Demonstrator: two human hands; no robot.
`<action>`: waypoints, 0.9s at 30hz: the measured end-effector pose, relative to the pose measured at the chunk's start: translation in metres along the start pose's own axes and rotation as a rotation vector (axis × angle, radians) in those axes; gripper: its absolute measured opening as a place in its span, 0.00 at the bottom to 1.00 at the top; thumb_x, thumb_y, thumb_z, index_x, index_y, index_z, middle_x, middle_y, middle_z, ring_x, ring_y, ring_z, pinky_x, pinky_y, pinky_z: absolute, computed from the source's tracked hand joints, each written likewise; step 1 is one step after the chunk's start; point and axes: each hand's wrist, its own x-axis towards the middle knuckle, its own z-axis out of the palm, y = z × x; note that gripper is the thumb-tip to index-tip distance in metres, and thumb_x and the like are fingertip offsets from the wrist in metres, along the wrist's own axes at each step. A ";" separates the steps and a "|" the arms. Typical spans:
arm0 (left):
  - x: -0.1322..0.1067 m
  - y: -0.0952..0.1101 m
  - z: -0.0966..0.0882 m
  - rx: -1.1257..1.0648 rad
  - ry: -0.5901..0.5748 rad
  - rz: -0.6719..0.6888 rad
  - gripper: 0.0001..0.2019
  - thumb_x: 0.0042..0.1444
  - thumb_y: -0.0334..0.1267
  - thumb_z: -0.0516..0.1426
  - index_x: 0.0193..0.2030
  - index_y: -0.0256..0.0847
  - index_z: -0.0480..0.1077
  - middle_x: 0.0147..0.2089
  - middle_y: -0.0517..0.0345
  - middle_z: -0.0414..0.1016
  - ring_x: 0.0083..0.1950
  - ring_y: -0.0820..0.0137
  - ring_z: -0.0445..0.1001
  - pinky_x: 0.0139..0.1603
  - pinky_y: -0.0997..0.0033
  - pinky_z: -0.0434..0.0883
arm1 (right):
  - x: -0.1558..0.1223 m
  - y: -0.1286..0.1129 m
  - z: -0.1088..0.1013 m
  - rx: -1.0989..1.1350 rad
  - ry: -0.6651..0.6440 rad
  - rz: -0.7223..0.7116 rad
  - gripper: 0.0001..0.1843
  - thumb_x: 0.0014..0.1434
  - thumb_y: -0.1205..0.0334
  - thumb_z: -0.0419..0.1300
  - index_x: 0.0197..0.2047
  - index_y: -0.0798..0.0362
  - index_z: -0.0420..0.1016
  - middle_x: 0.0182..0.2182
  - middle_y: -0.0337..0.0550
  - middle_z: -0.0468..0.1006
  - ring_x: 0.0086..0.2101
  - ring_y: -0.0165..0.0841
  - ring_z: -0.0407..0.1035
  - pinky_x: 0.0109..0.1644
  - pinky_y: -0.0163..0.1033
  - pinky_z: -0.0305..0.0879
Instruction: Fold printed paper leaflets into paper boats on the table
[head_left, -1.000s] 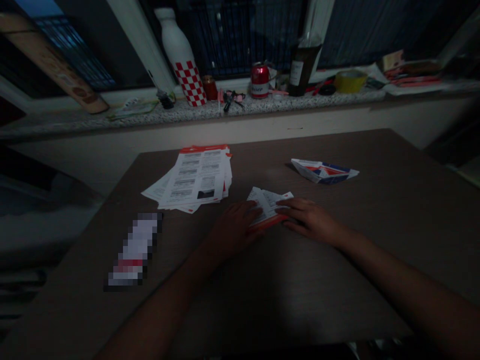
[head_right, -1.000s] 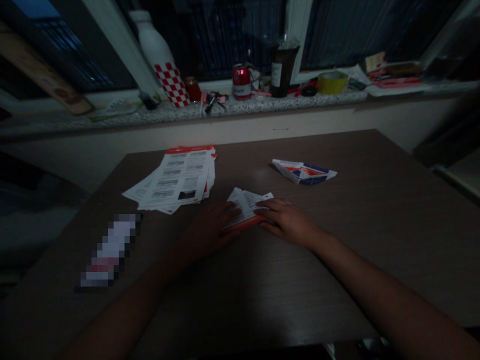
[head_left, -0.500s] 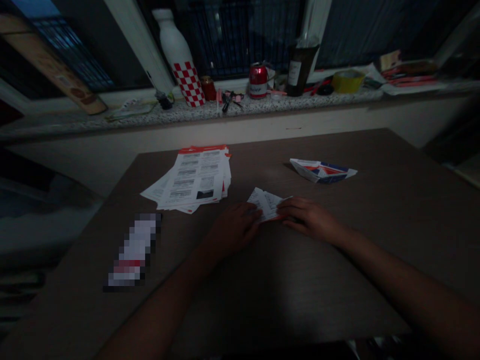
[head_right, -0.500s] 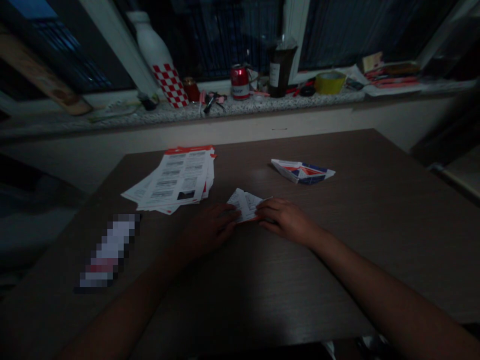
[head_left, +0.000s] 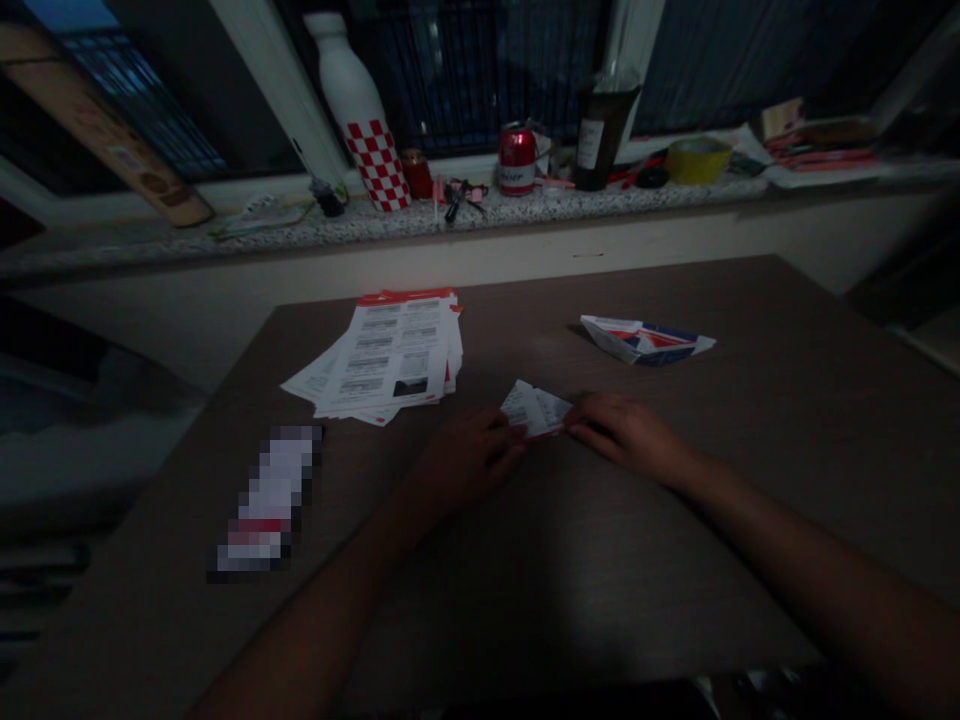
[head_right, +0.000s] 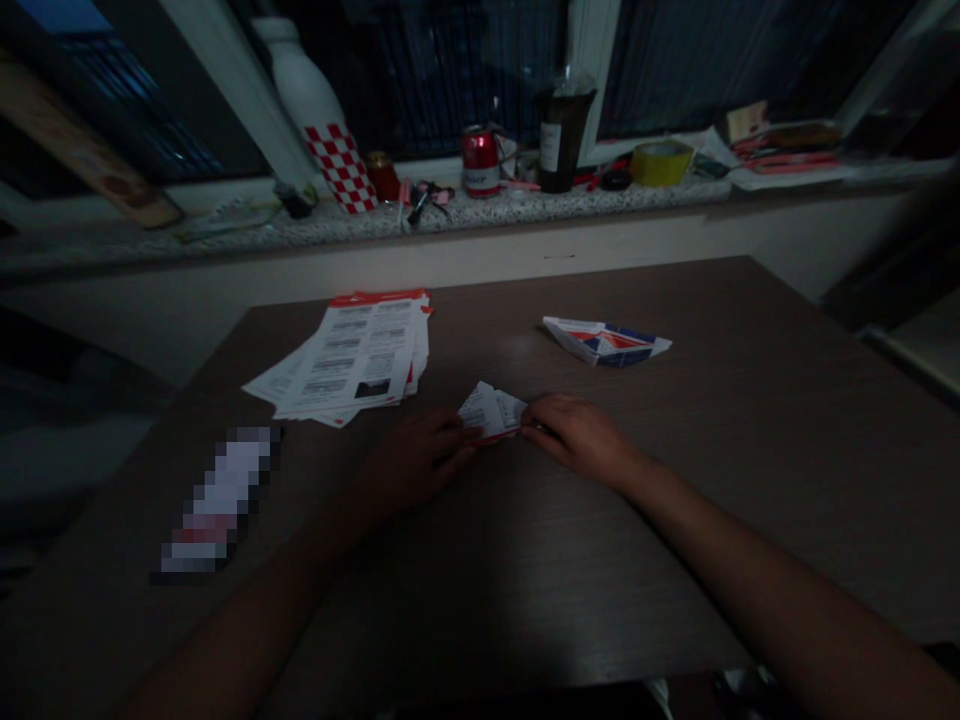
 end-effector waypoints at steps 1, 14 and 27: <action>0.000 -0.001 0.001 -0.003 0.002 -0.013 0.15 0.74 0.42 0.55 0.60 0.45 0.78 0.53 0.50 0.78 0.52 0.61 0.78 0.52 0.59 0.76 | 0.000 0.001 0.000 0.006 0.004 0.010 0.09 0.75 0.57 0.57 0.48 0.49 0.77 0.43 0.47 0.82 0.44 0.41 0.78 0.49 0.47 0.72; 0.008 0.001 0.003 0.011 0.044 -0.157 0.13 0.75 0.42 0.54 0.59 0.45 0.77 0.51 0.53 0.79 0.49 0.62 0.79 0.49 0.62 0.76 | 0.009 0.006 0.008 0.041 0.130 0.093 0.08 0.74 0.55 0.59 0.46 0.49 0.75 0.41 0.46 0.81 0.41 0.41 0.77 0.46 0.45 0.72; 0.010 -0.002 0.011 -0.003 0.072 -0.128 0.16 0.77 0.41 0.52 0.63 0.48 0.75 0.56 0.51 0.75 0.52 0.62 0.77 0.52 0.62 0.75 | 0.017 0.006 0.014 -0.060 0.165 0.074 0.09 0.74 0.55 0.58 0.48 0.50 0.77 0.44 0.50 0.79 0.45 0.44 0.75 0.49 0.47 0.71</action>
